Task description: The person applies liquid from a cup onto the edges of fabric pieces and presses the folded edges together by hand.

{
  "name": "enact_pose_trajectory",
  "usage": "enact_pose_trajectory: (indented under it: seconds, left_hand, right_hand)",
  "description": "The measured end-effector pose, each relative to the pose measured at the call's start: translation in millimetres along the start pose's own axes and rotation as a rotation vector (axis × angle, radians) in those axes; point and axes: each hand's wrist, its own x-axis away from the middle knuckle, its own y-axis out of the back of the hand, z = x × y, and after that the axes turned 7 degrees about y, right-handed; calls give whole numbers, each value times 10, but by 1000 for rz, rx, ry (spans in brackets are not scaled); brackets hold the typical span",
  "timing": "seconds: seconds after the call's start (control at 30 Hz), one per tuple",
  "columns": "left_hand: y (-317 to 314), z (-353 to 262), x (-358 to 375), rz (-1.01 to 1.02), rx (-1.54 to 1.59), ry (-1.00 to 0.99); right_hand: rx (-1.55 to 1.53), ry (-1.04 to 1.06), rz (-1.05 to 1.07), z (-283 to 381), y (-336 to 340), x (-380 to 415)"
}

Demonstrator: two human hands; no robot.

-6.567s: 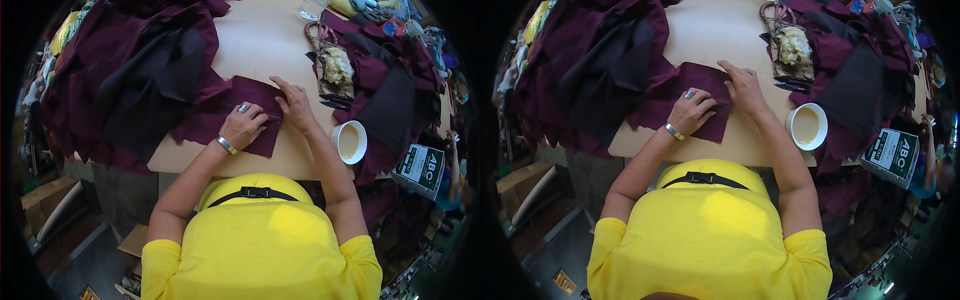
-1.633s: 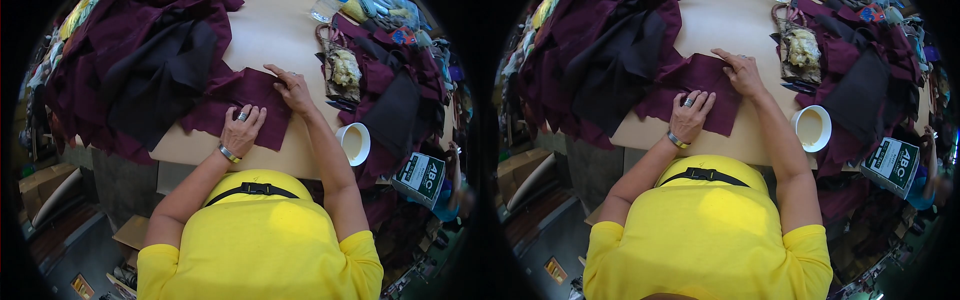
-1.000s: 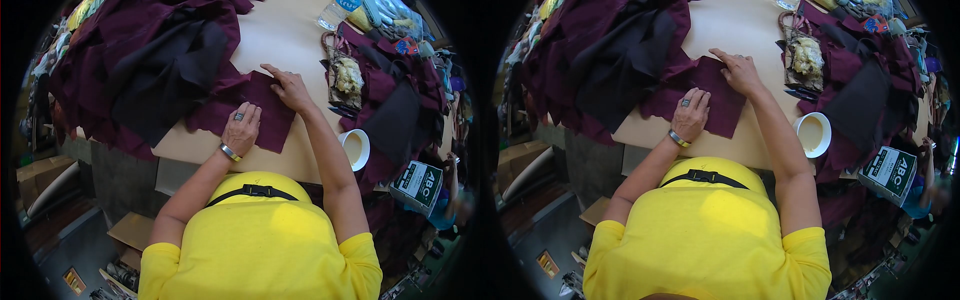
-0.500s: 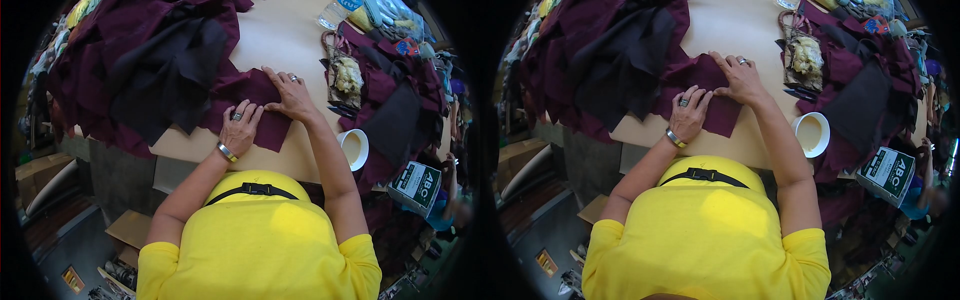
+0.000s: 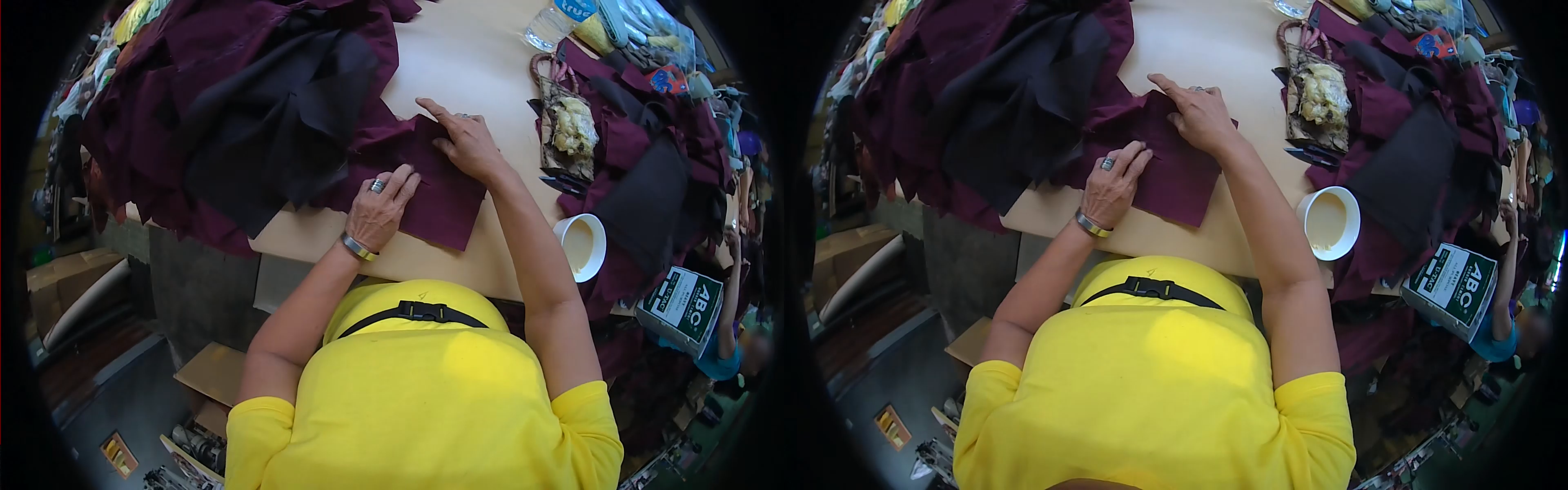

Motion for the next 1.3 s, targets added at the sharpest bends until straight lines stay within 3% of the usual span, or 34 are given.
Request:
enact_pose_trajectory:
  seconds: [0.23, 0.53, 0.7, 0.83, 1.0, 1.1, 1.3]
  left_hand:
    - [38, -40, -47, 146, -92, 5]
    - [113, -84, -62, 158, -170, -48]
    - [165, -189, -113, 228, -232, -63]
    - [180, -184, -111, 181, -150, -21]
    - [103, -30, -69, 11, -5, 62]
    - [57, 14, -83, 47, 13, 141]
    - [91, 36, -53, 58, -35, 67]
  right_hand:
    - [-185, 98, -128, -78, -53, 5]
    - [-281, 15, -96, -41, -14, 10]
    - [-191, 52, -96, -31, 0, -5]
    - [-137, 165, -191, -71, -35, 8]
    - [-119, 49, -104, 28, 11, -76]
    - [-134, 32, -106, 27, -25, -134]
    - [-294, 11, -119, -55, -59, -128]
